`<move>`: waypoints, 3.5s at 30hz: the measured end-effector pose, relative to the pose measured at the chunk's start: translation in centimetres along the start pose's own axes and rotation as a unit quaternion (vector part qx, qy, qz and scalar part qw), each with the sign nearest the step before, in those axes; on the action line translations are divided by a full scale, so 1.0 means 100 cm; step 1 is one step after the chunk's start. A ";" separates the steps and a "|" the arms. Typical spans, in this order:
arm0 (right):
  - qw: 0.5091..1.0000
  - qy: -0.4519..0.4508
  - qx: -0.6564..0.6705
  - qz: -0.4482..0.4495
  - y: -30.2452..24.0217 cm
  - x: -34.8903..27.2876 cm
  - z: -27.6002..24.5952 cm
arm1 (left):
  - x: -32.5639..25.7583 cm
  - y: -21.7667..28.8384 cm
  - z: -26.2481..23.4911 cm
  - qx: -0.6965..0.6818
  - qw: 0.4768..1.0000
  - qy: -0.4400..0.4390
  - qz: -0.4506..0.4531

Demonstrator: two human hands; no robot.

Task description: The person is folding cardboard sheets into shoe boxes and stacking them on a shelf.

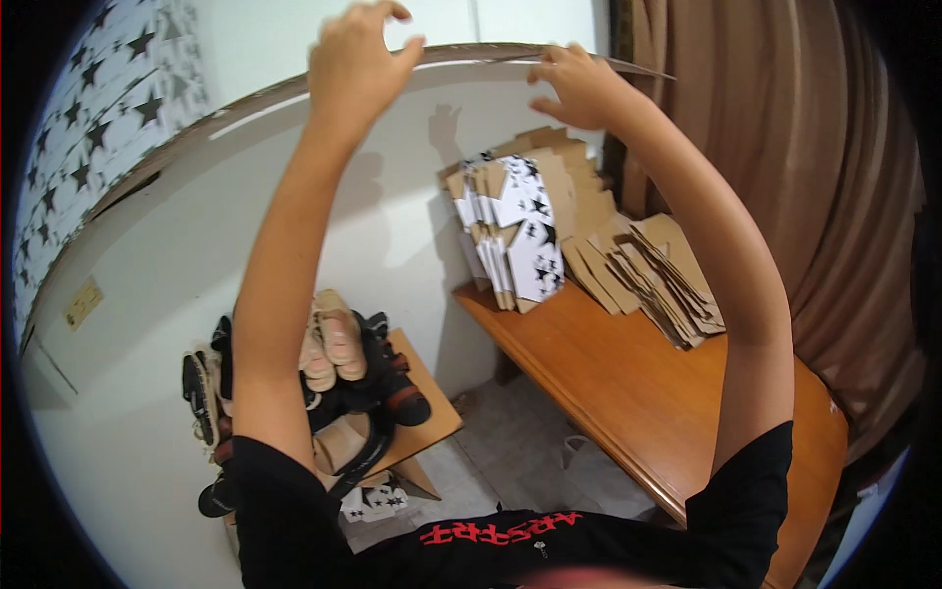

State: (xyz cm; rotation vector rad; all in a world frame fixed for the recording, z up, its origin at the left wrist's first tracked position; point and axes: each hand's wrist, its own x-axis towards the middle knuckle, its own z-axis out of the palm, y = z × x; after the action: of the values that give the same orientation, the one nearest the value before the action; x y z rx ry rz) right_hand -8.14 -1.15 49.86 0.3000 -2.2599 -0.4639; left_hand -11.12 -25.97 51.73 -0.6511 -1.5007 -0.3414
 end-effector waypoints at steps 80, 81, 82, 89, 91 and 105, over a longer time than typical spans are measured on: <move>0.676 -0.145 0.206 0.692 -0.067 -0.521 0.050 | -0.365 0.476 0.117 -0.653 0.415 -0.559 0.298; 0.677 -0.146 0.208 0.691 -0.064 -0.520 0.051 | -0.363 0.478 0.116 -0.655 0.416 -0.553 0.304; 0.632 -0.124 0.181 0.743 -0.061 -0.520 0.051 | -0.359 0.482 0.113 -0.643 0.438 -0.543 0.316; 0.538 -0.145 0.163 0.814 -0.014 -0.577 0.044 | -0.342 0.469 0.088 -0.624 0.391 -0.631 0.242; 0.551 -0.141 0.178 0.803 0.003 -0.595 0.042 | -0.373 0.471 0.092 -0.653 0.344 -0.645 0.200; 0.487 -0.273 0.091 0.824 0.030 -0.671 0.085 | -0.356 0.405 0.169 -0.388 0.641 -0.661 0.040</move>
State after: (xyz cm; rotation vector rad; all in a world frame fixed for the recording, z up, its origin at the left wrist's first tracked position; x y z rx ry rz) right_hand 29.39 27.44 1.33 -2.0562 -1.9545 0.8527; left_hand -3.28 9.45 8.36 -1.9451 -2.7183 -0.4668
